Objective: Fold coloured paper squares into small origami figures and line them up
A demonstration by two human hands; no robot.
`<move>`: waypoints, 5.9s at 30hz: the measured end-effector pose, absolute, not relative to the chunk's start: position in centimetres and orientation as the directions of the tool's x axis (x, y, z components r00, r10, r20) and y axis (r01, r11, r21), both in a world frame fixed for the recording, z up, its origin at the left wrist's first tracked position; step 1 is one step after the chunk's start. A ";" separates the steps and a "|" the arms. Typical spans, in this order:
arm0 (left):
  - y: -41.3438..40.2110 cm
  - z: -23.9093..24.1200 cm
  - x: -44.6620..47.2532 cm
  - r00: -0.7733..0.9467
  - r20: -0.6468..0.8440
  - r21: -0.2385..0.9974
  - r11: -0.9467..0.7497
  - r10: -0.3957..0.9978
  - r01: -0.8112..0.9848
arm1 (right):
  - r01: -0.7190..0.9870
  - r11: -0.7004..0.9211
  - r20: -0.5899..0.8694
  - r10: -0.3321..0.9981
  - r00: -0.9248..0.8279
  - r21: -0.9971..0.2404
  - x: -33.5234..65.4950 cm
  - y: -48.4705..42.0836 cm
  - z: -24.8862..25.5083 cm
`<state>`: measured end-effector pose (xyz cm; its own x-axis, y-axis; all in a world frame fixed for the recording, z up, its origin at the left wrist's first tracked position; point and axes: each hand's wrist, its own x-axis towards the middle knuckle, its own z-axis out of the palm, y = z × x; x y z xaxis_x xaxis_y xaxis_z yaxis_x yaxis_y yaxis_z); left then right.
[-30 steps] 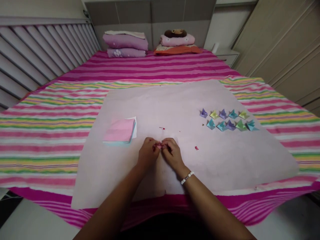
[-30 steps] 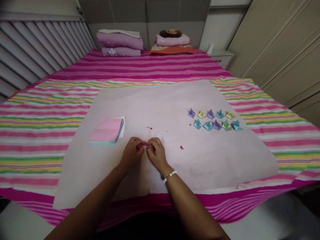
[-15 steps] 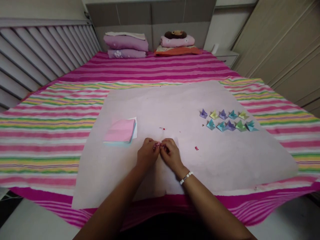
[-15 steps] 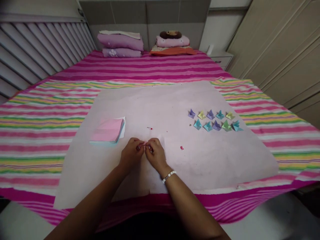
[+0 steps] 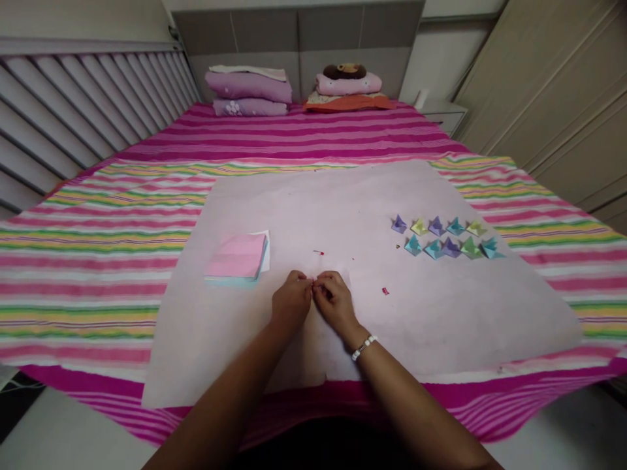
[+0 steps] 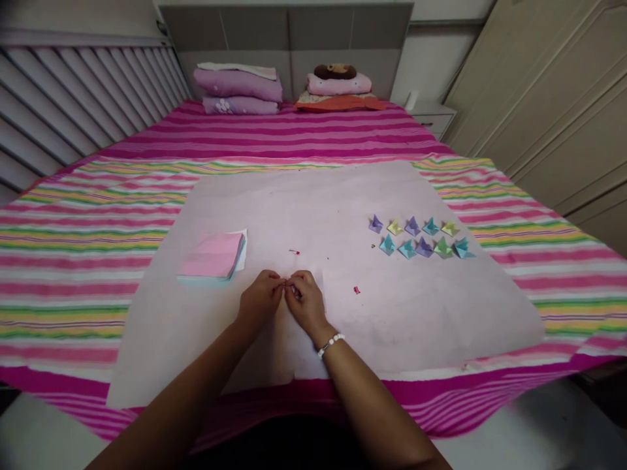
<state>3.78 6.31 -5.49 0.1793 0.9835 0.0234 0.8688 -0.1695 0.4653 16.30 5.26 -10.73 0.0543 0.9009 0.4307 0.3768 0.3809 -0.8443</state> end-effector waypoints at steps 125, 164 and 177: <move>5.2 -7.9 -5.8 0.080 0.478 0.652 -0.414 0.875 0.635 | 0.819 -0.007 0.403 0.868 0.290 -0.574 28.2 7.6 -5.5; 10.9 -11.4 -11.0 0.050 0.479 0.583 -0.360 0.876 0.728 | 0.411 0.537 0.469 0.843 -0.263 -0.736 6.9 10.4 -10.0; 11.0 -11.5 -11.2 0.078 0.517 0.534 -0.393 0.852 0.748 | 0.448 0.545 0.463 0.839 -0.287 -0.709 6.8 10.4 -10.1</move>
